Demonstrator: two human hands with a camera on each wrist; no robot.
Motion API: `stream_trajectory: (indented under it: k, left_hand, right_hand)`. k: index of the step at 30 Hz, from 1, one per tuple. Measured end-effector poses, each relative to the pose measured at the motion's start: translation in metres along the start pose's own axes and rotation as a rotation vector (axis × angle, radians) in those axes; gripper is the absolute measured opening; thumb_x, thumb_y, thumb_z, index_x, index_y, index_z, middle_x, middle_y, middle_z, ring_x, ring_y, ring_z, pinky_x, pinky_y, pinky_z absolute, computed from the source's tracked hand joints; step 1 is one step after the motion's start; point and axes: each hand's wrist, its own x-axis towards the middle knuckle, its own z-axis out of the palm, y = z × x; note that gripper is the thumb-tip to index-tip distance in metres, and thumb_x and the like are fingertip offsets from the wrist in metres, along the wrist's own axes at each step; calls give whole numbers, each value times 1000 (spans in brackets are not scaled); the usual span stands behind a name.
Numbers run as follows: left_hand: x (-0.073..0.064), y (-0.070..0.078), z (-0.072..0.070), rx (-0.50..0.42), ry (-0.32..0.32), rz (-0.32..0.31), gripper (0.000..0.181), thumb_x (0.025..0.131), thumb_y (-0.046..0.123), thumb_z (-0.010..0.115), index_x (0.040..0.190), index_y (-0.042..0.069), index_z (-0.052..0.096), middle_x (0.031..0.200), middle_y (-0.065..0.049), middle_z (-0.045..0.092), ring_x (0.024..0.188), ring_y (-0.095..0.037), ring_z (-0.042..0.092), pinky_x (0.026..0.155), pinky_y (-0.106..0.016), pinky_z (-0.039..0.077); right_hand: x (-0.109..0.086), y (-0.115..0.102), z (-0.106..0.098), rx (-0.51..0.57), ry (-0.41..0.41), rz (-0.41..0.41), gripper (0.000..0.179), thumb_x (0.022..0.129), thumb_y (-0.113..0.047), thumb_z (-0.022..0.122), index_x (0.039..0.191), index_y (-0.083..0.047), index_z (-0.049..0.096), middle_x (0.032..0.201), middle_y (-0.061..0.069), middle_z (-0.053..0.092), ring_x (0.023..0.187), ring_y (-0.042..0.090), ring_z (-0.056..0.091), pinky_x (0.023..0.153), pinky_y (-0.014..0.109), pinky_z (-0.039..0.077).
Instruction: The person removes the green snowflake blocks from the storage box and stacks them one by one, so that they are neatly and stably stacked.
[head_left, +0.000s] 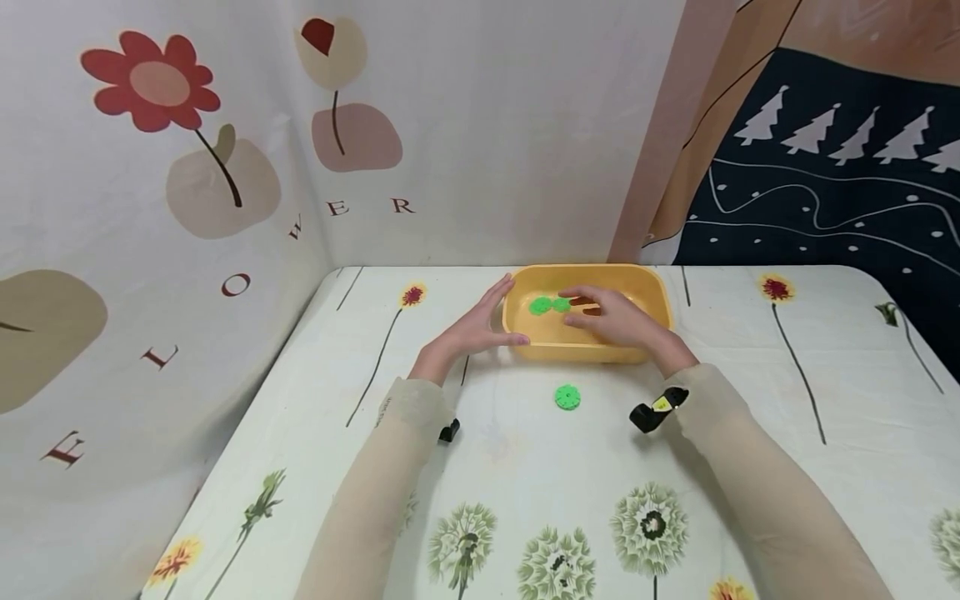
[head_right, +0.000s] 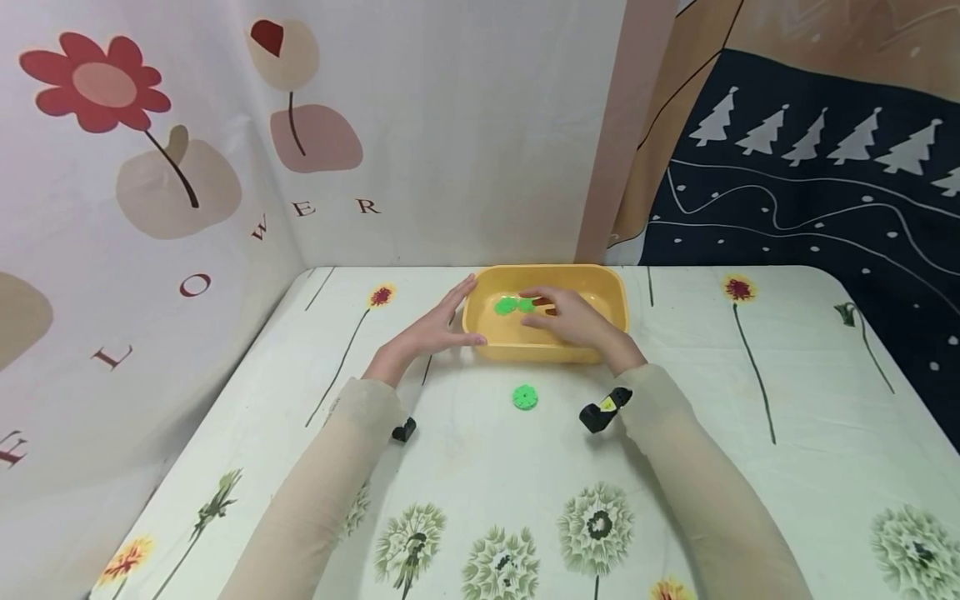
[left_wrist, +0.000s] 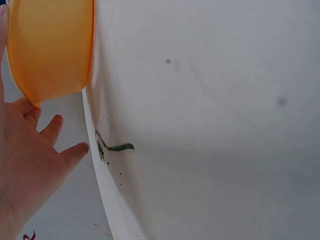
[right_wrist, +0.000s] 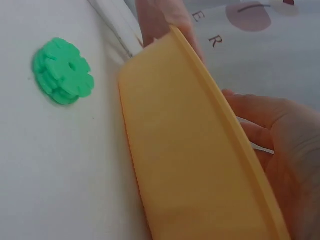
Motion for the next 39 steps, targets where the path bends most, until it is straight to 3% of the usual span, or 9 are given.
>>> stream_trajectory:
  k: [7,11,25,32,39]
  left_hand:
    - [1,-2,1,-1,2,7,108,81,48,79,161,34,7,168,18,-2,158,-20,6,124,-58,18]
    - [1,-1,0,3,-1,17,109,81,50,79,161,32,7,168,18,-2,158,-20,6,124,-57,18]
    - [2,-3,0,1,-1,29,108,82,48,79,161,33,6,168,19,-4,158,-20,5,125,-56,17]
    - [3,-3,1,-4,-3,29,108,82,47,79,161,34,6,168,19,-4,158,-20,5,125,-57,18]
    - [2,-2,0,-10,0,12,108,82,45,79,161,34,6,168,18,-3,158,-21,5,125,-57,17]
  right_hand:
    - [14,10,-3,181,5,30,53,103,-28,54,149,-4,42,154,18,43,142,36,40,120,54,31]
    - [20,13,-6,218,0,32,53,104,-27,52,149,-1,41,153,20,44,143,36,40,120,52,32]
    - [36,19,-3,92,-52,88,56,104,-25,50,149,6,37,154,27,39,146,41,34,123,53,26]
    - [37,20,-2,87,-52,69,53,100,-14,57,146,9,41,150,28,44,141,41,41,121,51,31]
    - [40,20,-2,74,-22,114,49,96,-11,63,141,4,50,142,24,52,127,37,48,116,48,38]
